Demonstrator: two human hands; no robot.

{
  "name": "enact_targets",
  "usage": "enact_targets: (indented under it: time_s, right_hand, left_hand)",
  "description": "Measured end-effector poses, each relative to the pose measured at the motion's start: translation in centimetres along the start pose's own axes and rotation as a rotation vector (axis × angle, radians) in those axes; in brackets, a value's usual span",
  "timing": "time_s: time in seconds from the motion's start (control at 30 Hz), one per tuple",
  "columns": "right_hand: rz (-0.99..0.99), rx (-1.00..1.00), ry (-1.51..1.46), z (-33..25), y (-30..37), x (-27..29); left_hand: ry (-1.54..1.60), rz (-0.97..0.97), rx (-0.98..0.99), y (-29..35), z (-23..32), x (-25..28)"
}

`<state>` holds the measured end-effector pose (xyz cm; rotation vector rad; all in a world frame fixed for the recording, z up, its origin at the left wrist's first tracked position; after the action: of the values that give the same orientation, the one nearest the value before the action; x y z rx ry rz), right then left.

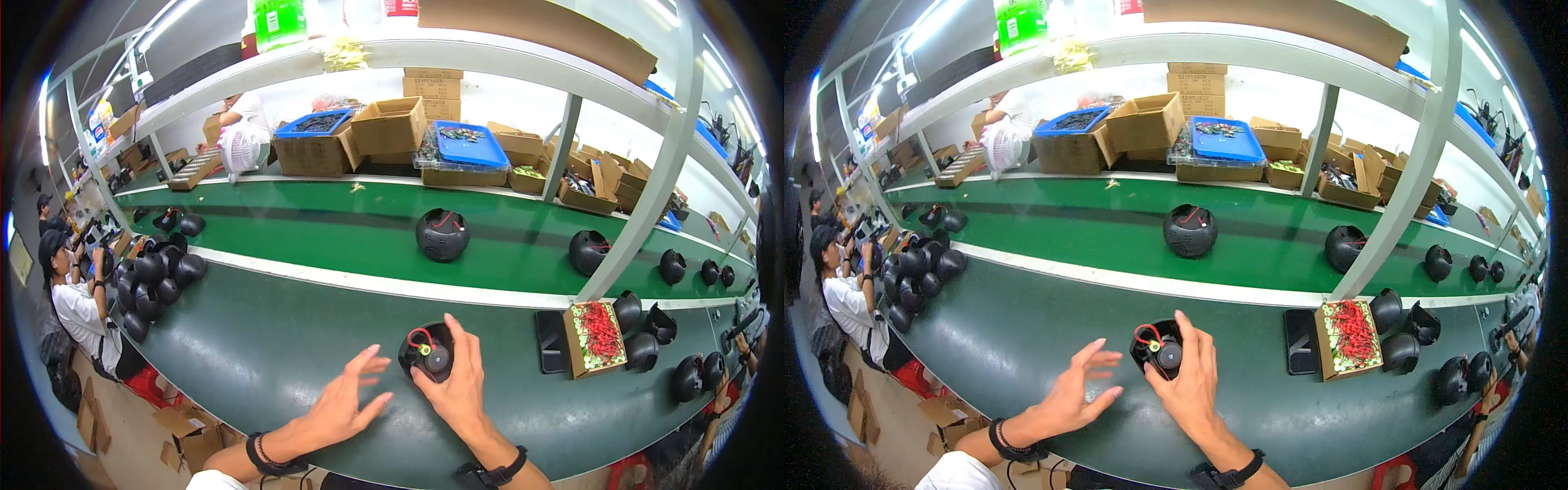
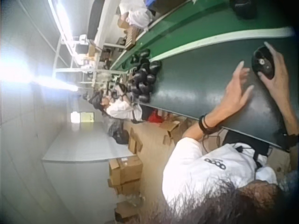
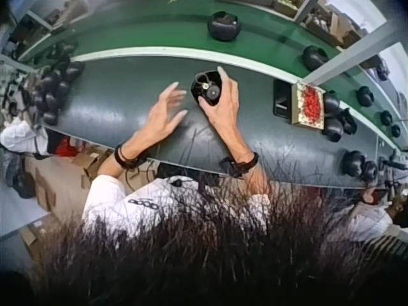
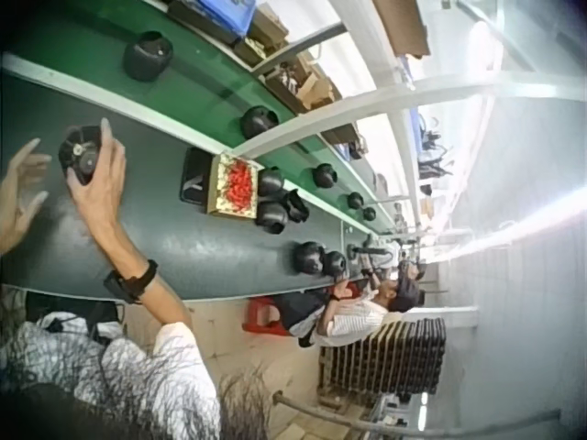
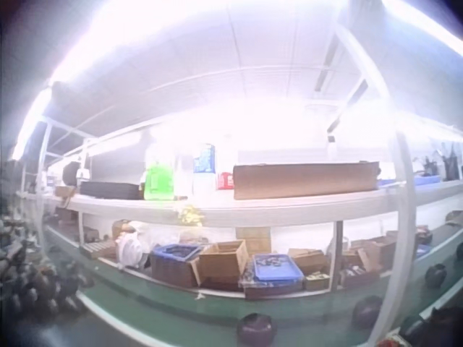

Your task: Assemble electronic internal components into black plastic hemispherical shells on a factory assembly line.

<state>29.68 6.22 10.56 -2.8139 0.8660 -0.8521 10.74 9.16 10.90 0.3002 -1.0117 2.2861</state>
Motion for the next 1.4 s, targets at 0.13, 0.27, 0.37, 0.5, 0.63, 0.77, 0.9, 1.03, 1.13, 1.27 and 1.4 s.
enact_targets:
  time_s: [0.13,0.27,0.37,0.5,0.63,0.77,0.9,1.03,1.13,1.27,1.4]
  right_hand:
    - [-0.079,0.037,0.26,-0.9,1.4,-0.7]
    - [-0.147,0.057,0.433,-1.6,2.6,-2.1]
    - [-0.156,0.055,0.476,-1.4,3.0,-2.7]
    - [-0.178,0.019,0.508,-0.6,3.0,-3.0]
    - [-0.181,0.022,0.562,-0.8,3.2,-3.7]
    - [-0.191,0.02,0.548,-0.8,3.3,-3.8]
    - [-0.144,0.042,0.482,0.0,3.1,-3.6]
    - [-0.12,0.053,0.377,0.7,2.6,-3.3]
    - [-0.166,0.015,0.295,0.9,2.0,-3.3]
    - [-0.184,-0.022,0.279,1.1,1.7,-3.3]
    - [-0.17,-0.031,0.3,1.3,1.7,-3.1]
  left_hand:
    - [-0.516,-0.255,-0.278,-3.3,3.5,0.2]
    - [-0.665,-0.302,-0.243,-2.8,2.1,-0.8]
    - [-0.73,-0.322,-0.252,-2.6,1.9,-1.2]
    - [-0.771,-0.327,-0.272,-2.4,1.9,-1.9]
    - [-0.746,-0.468,0.007,-0.9,0.1,-2.7]
    - [-0.513,-0.27,0.208,-0.1,-0.9,-1.9]
    - [-0.159,0.004,0.395,1.4,-2.2,-2.1]
    - [-0.116,0.08,0.338,0.8,-2.5,-3.4]
    - [-0.261,0.051,0.201,0.4,-2.1,-3.8]
    - [-0.501,-0.002,0.027,0.5,-2.0,-4.1]
    - [-0.584,-0.04,-0.089,1.0,-1.9,-4.3]
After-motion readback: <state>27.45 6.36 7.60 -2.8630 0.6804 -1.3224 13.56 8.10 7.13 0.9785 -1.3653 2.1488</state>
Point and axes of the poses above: each hand's wrist, its own y-axis away from the middle knuckle, its own x-axis out of the back of the hand, z = x × y, the point moved 10 cm from there along -y, towards the middle knuckle, and after that the axes turned 14 degrees about -x, right-handed, at the moved point
